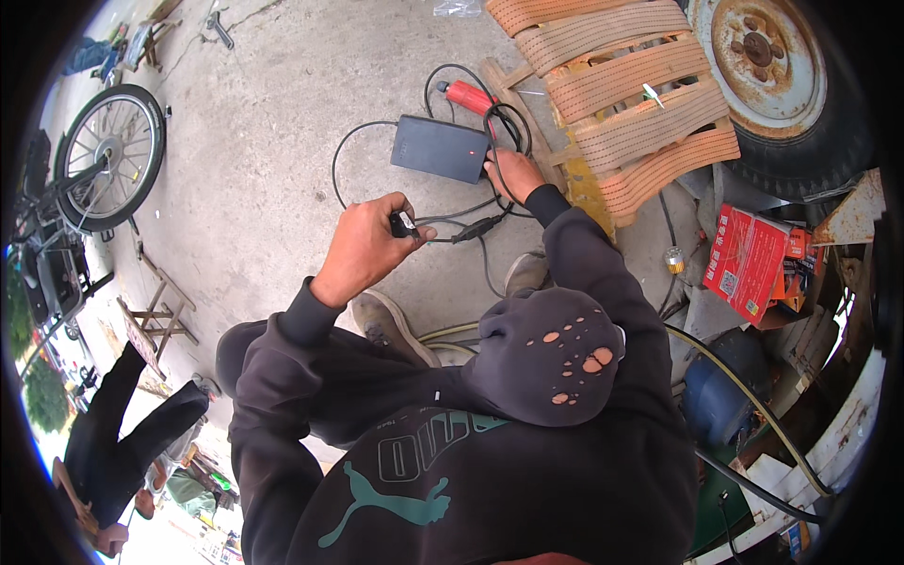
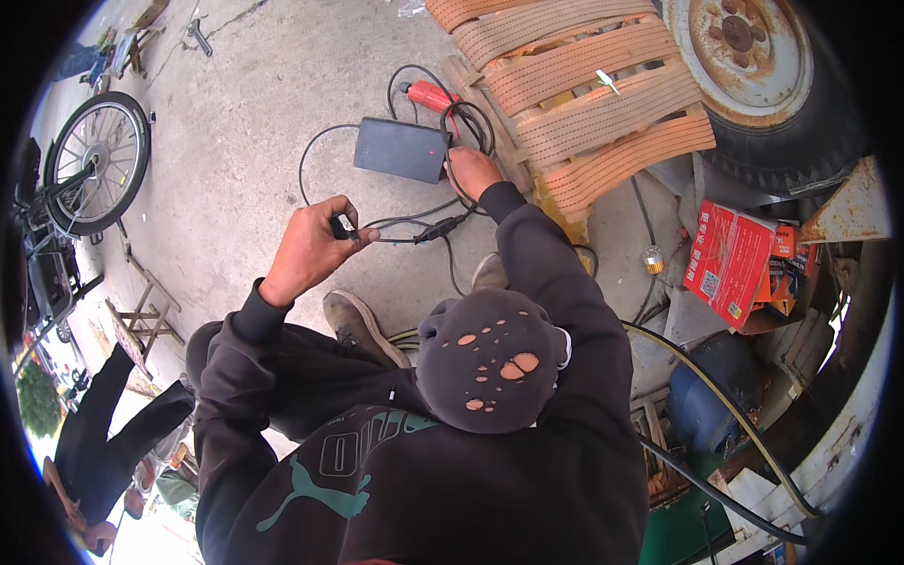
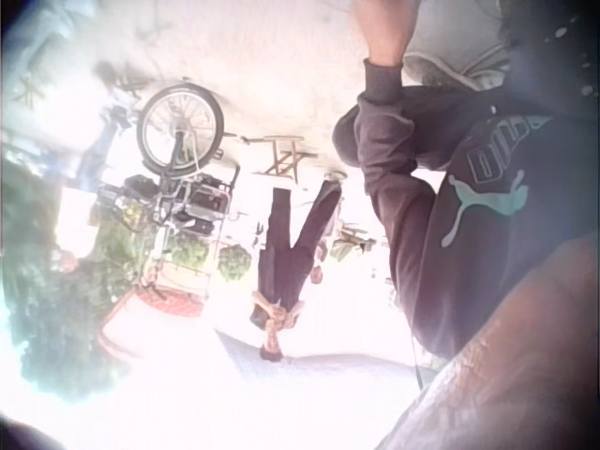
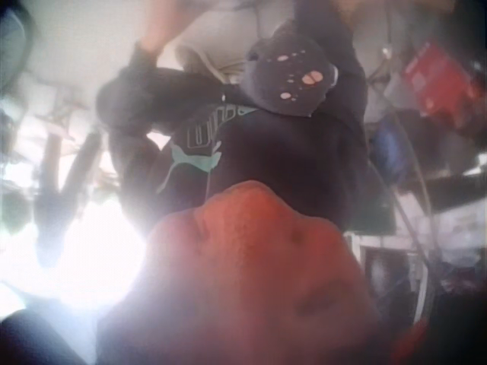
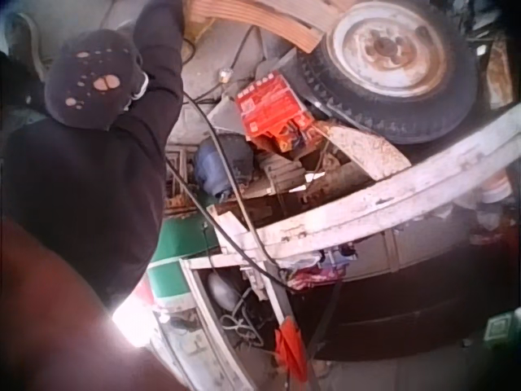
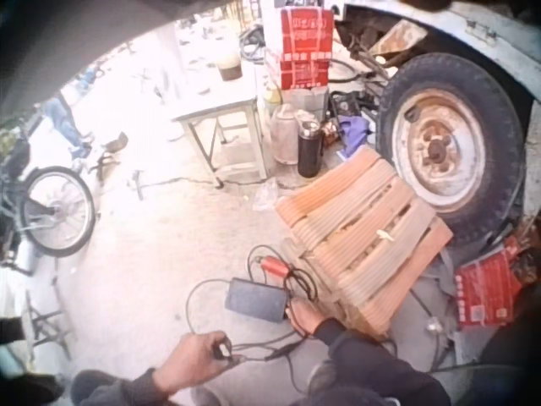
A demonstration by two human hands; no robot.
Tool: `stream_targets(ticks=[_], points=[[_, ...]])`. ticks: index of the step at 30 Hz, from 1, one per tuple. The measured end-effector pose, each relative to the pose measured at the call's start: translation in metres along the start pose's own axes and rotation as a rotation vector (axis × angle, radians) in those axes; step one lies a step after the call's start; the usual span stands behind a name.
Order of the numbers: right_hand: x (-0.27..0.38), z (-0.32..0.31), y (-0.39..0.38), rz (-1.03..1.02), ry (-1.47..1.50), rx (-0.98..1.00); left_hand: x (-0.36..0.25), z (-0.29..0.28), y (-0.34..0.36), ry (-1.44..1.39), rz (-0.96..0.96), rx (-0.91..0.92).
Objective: The person uses pliers to trim a small black plastic component, then uses a rotary tool to smooth its edges. They then attach the component to the handlebar of an electric bicycle and connect wires.
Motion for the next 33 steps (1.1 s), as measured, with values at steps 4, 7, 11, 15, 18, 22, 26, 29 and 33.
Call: stream_targets(ticks=[4,7,11,15,18,22,26,29,33], points=[[0.014,0.038,-0.028,-0.12,-0.02,0.311,0.011,0.008,0.005,-0.004,0.042,-0.019],[0.009,-0.027,-0.03,0.079,0.319,-0.491,0.015,0.003,0.001,-0.004,0.054,-0.052],[-0.004,-0.054,0.001,-0.14,0.253,-0.902,0.028,-0.001,0.0,0.015,0.005,-0.076],[-0.028,-0.05,0.05,0.036,0.159,-0.703,0.039,0.001,0.001,0.01,-0.019,-0.06],[-0.025,-0.018,0.051,0.224,0.161,-0.332,0.038,-0.003,0.0,0.044,-0.021,-0.068],[0.04,0.036,-0.006,0.161,-0.076,0.093,0.036,-0.003,0.003,0.053,-0.008,-0.089],[0.04,-0.007,0.012,0.167,0.213,-0.36,0.035,-0.001,0.0,-0.051,0.009,-0.09],[0.052,-0.023,0.067,-0.067,-0.186,-0.632,0.041,0.009,-0.015,-0.31,-0.136,0.073],[-0.017,-0.027,0.13,-0.018,-0.445,-0.461,0.039,-0.009,-0.016,-0.286,0.043,-0.077]])
Point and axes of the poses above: each hand's wrist, its own y-axis towards the middle knuckle, its own z-axis out of the palm, x = y × z, the point moved 6 cm from there along y, towards the middle knuckle, and after that the axes turned 15 degrees about y, right-handed, at the moved point
